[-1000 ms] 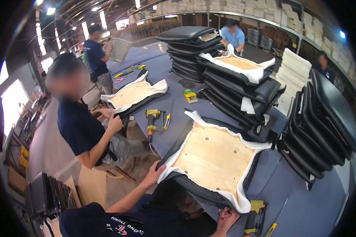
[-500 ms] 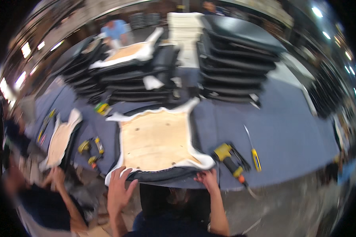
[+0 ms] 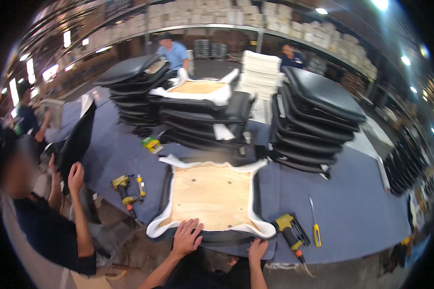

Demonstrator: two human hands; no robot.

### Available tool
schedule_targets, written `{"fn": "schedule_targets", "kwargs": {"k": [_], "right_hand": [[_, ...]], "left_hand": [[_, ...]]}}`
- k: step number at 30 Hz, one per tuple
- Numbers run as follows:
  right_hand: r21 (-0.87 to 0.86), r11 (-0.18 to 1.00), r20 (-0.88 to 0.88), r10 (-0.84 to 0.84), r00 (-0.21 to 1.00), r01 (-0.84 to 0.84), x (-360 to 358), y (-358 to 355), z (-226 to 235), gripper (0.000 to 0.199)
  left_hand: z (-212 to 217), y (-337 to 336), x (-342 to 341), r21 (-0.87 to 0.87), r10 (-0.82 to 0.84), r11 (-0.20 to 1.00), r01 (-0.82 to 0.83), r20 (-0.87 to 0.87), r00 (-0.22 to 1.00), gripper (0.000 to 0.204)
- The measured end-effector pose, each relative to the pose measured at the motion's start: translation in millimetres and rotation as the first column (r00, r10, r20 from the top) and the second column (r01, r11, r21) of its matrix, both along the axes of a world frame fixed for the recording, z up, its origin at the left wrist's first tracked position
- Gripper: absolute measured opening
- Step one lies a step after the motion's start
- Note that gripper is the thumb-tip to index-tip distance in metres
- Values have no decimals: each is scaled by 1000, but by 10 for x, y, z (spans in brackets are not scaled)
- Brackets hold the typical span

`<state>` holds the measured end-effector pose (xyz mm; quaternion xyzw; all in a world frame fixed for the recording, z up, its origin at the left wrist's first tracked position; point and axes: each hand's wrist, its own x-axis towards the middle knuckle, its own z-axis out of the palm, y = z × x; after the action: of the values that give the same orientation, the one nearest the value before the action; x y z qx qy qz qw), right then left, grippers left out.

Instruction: The person assembles chair seats by attaching black upholstery to wooden frames. They use a staple gun to secure the fabric around the edges, then flip the seat and stack it with others. The process is repeated for multiple units.

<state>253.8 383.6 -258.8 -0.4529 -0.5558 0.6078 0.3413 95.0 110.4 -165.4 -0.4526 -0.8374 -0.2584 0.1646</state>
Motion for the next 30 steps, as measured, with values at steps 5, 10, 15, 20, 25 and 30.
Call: {"fn": "schedule_targets", "kwargs": {"k": [5, 10, 15, 20, 25, 30], "right_hand": [[-27, 999, -71, -31, 997, 29, 63, 12, 115, 23], [-33, 999, -284, -40, 958, 32, 156, -101, 126, 34], [-53, 998, -388, -40, 921, 21, 230, -64, 97, 51], [73, 997, -360, 61, 931, -37, 279, 208, -432, 58], [112, 977, -324, 207, 923, -180, 475, 272, -466, 50], [158, 975, -219, 186, 958, -153, 557, 309, -483, 43]], "left_hand": [[135, 213, 145, 124, 103, 985, -116, 109, 989, 39], [385, 928, 345, 173, -113, 984, 33, 474, 874, 35], [176, 1996, 404, 173, -391, 921, 350, 416, 821, 41], [181, 2260, 652, 155, -339, 940, 304, 508, 791, 52], [900, 2025, 757, -100, -229, 906, 412, 702, 675, 69], [1323, 1882, 1009, -355, -125, 819, 450, 655, 745, 72]]}}
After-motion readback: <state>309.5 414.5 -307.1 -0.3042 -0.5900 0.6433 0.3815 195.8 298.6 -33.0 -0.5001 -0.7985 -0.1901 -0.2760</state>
